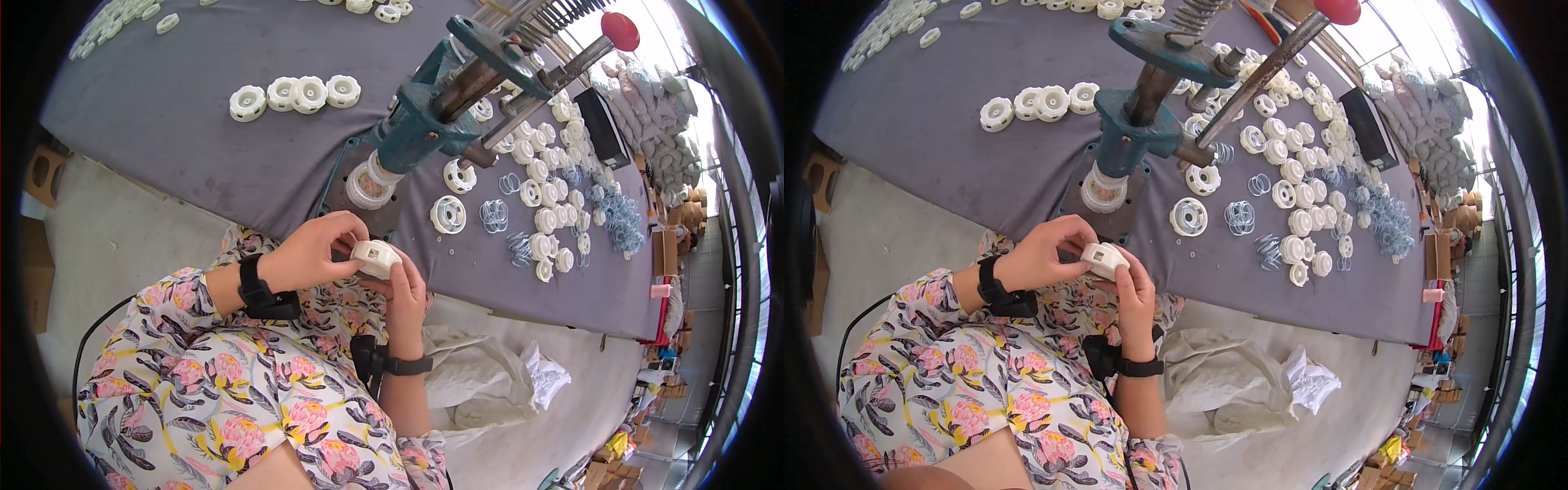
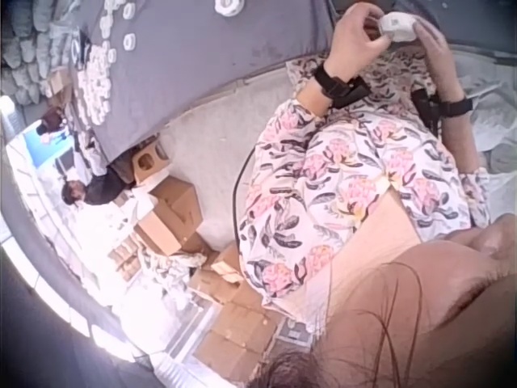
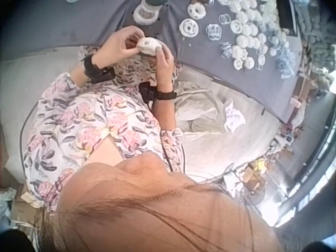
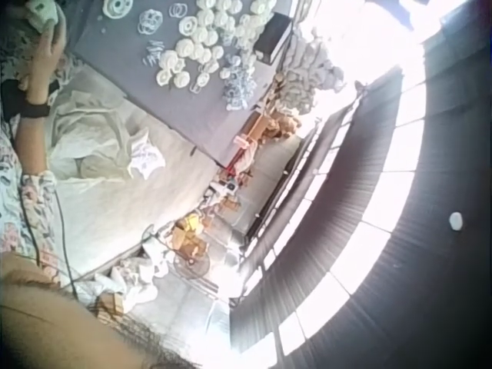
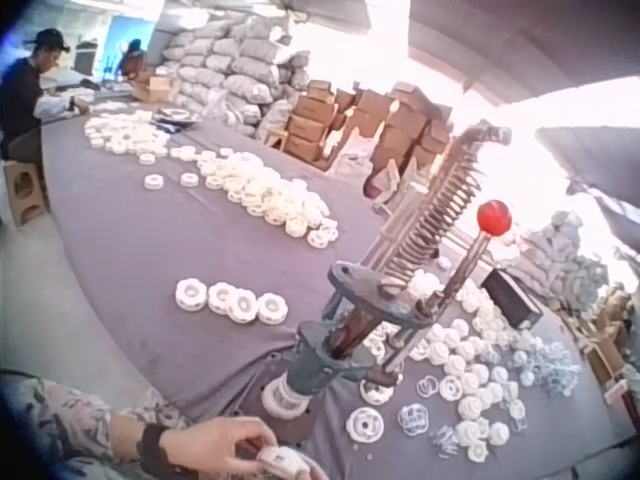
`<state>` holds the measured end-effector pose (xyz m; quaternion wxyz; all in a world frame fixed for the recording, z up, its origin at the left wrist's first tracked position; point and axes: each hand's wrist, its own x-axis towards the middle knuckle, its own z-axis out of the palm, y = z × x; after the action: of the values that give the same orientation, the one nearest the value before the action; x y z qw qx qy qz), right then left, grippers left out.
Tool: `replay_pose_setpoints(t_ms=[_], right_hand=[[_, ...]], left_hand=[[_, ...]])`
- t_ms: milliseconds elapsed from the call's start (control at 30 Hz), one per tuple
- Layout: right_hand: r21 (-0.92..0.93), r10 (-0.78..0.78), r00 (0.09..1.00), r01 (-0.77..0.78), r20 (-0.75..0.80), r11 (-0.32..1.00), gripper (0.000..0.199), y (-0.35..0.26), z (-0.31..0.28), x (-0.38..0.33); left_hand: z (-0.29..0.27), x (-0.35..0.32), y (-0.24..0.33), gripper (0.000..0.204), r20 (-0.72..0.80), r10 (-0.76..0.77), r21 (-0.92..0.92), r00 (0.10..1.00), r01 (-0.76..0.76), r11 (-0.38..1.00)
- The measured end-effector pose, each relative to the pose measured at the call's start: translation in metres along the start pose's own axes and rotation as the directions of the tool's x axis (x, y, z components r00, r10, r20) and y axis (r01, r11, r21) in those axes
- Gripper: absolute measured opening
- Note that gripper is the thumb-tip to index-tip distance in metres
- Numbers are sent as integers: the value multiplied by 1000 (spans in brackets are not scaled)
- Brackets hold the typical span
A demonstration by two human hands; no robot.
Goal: Using a manual lever press to assemble components of white plastic wheel-like objects.
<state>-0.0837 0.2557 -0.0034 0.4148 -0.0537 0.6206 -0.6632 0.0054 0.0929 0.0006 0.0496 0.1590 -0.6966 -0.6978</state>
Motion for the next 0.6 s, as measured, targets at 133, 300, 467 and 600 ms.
replay_pose_setpoints(t_ms=[133,300,467,600], right_hand=[[167,121,950,-174,289,970,43,-9,-10,4],[105,180,923,-228,340,968,47,-2,-5,8],[289,148,967,-206,207,935,46,0,12,-3],[382,103,977,-169,189,908,44,9,13,-6]], left_hand=[[-11,2,9,24,100,53,78,994,-61,995],[-12,0,14,27,229,320,294,919,-379,878],[-9,-3,11,27,207,365,368,908,-418,831],[-5,0,4,29,228,504,420,833,-551,721]])
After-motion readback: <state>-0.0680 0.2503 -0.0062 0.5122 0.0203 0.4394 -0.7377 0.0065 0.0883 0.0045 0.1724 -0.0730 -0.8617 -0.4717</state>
